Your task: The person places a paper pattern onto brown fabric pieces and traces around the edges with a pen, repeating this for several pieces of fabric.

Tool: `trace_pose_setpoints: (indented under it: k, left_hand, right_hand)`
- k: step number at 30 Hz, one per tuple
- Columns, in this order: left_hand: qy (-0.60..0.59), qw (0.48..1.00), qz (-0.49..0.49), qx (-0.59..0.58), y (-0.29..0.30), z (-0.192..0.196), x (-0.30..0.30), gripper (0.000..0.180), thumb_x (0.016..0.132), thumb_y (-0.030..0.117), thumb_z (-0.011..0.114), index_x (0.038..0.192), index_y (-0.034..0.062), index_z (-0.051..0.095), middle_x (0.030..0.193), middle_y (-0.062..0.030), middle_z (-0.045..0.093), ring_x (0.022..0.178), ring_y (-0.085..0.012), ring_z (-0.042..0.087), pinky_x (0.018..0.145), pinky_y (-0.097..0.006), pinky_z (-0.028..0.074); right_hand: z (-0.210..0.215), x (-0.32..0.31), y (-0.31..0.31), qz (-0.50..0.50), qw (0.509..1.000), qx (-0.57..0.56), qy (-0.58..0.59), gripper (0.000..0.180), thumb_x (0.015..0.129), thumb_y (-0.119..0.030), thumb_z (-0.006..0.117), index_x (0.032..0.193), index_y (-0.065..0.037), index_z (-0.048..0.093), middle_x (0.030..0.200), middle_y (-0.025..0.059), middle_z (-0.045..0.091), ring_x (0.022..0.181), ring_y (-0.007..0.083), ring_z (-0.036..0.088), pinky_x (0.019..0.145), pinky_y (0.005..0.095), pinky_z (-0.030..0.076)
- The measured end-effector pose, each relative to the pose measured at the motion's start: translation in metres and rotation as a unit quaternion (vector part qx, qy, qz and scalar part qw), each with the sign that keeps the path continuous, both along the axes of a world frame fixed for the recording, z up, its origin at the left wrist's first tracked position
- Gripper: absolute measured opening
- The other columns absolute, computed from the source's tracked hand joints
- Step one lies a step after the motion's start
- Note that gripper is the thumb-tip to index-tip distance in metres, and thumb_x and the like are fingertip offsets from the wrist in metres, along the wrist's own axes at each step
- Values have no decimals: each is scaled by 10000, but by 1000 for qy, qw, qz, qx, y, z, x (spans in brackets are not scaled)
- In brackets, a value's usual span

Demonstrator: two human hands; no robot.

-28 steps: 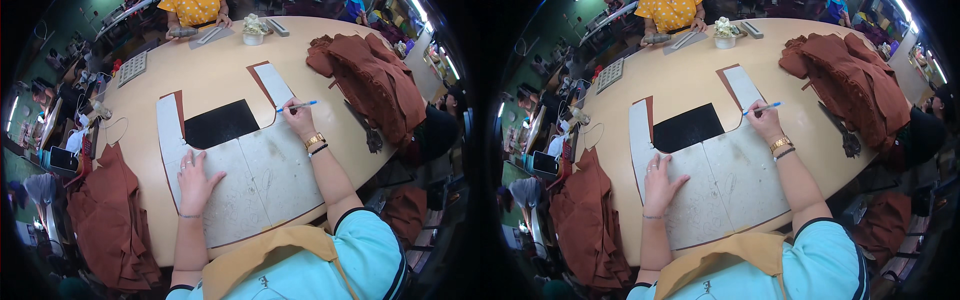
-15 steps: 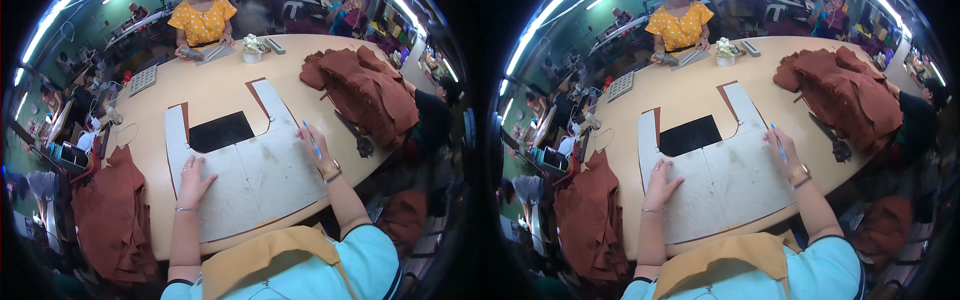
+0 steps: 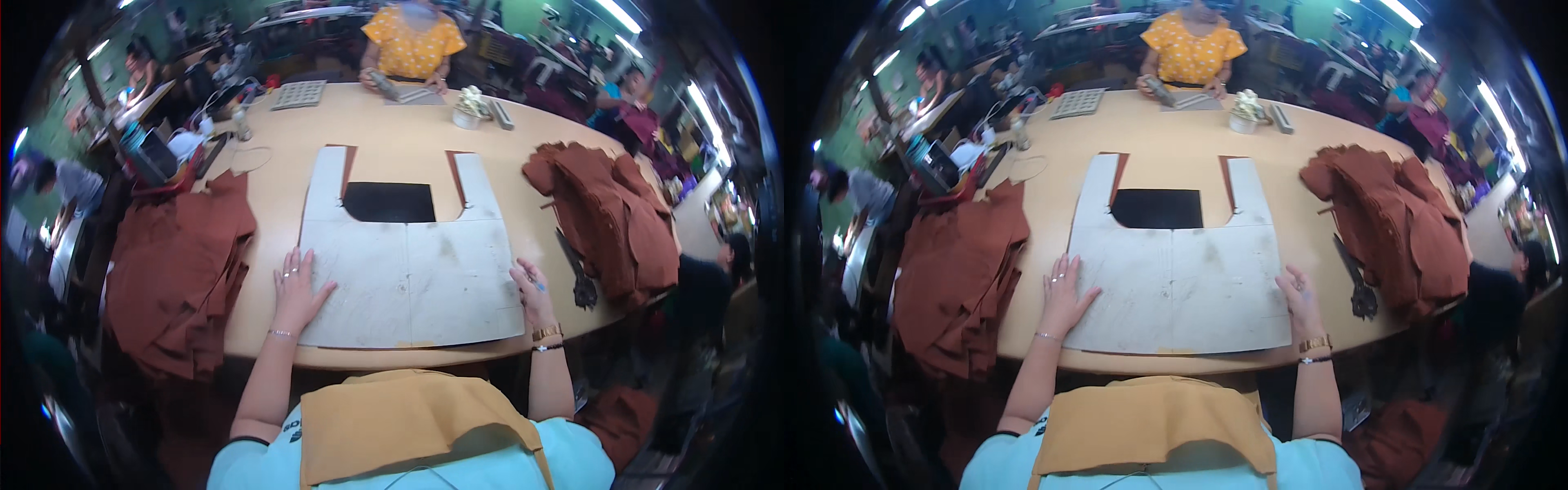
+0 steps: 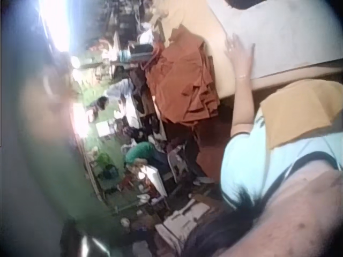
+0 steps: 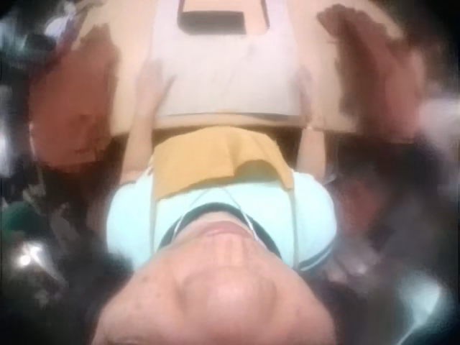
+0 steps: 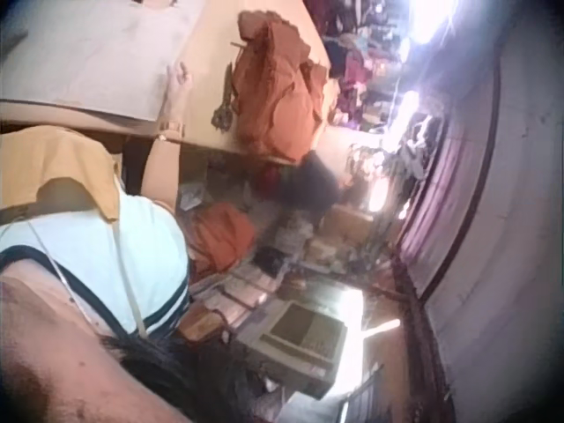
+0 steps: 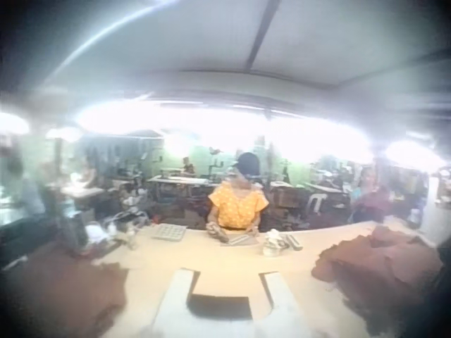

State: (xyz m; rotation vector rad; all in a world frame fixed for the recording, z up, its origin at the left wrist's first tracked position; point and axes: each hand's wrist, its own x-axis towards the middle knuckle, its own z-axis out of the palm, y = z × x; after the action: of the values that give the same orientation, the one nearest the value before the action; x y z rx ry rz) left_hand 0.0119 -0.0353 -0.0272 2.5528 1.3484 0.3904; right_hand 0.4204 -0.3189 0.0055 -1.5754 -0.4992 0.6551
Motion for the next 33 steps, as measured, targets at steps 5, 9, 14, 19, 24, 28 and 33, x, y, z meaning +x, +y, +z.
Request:
trace_pose_setpoints:
  k: [5, 9, 14, 19, 24, 28, 33]
  left_hand:
    - [23, 1000, 19, -6, 1, 3, 0, 854, 958, 637, 559, 1589, 109, 332, 1656, -195, 279, 1555, -360, 213, 1186, -723, 155]
    - [-29, 999, 19, -25, 2, 0, -1, 826, 995, 655, 471, 1601, 117, 315, 1660, -183, 284, 1555, -345, 222, 1181, -738, 126]
    - [18, 996, 84, 1, 5, -9, 1, 861, 995, 659, 471, 1612, 89, 282, 1677, -177, 247, 1564, -345, 191, 1177, -737, 119]
    - [40, 988, 145, 27, 9, -14, 5, 919, 936, 697, 549, 1588, 85, 332, 1666, -185, 264, 1559, -351, 200, 1165, -737, 150]
    - [8, 990, 142, 25, 13, -6, 9, 822, 913, 640, 638, 1518, 117, 448, 1606, -172, 355, 1534, -345, 254, 1160, -722, 189]
    - [-34, 989, 129, -65, 22, 4, 7, 750, 902, 566, 703, 1481, 140, 487, 1536, -153, 422, 1513, -344, 287, 1151, -721, 223]
    - [-51, 988, 138, 41, 25, -2, 28, 727, 915, 576, 682, 1478, 158, 493, 1562, -160, 398, 1522, -370, 262, 1152, -725, 228]
  right_hand:
    - [18, -8, -10, 104, 982, -47, -148, 362, 947, -181, 746, 1236, 10, 640, 1126, 46, 693, 1003, 121, 624, 888, 256, 502]
    - [51, 10, -45, -30, 938, -28, -344, 318, 983, -189, 702, 1222, 10, 636, 1143, 53, 670, 1019, 140, 596, 928, 311, 486]
    - [82, 65, -101, -204, 939, 136, -243, 382, 1007, -185, 677, 1337, -13, 593, 1281, 88, 645, 1122, 198, 588, 997, 365, 482]
    - [76, 97, -133, -311, 919, 187, -155, 490, 999, -192, 691, 1421, 7, 542, 1353, 156, 607, 1162, 255, 598, 1017, 398, 487]
    - [53, 106, -129, -407, 674, -50, -614, 610, 1003, -175, 682, 1496, 54, 406, 1425, 212, 550, 1304, 314, 550, 1100, 467, 460]
    - [14, 78, -75, -273, 900, 215, -264, 588, 1084, -393, 503, 1503, 14, 430, 1360, 165, 599, 1232, 250, 582, 1070, 410, 462]
    - [-29, 9, 18, -42, 967, 146, -206, 549, 1109, -454, 427, 1340, -5, 641, 1145, 81, 694, 977, 138, 633, 892, 301, 506]
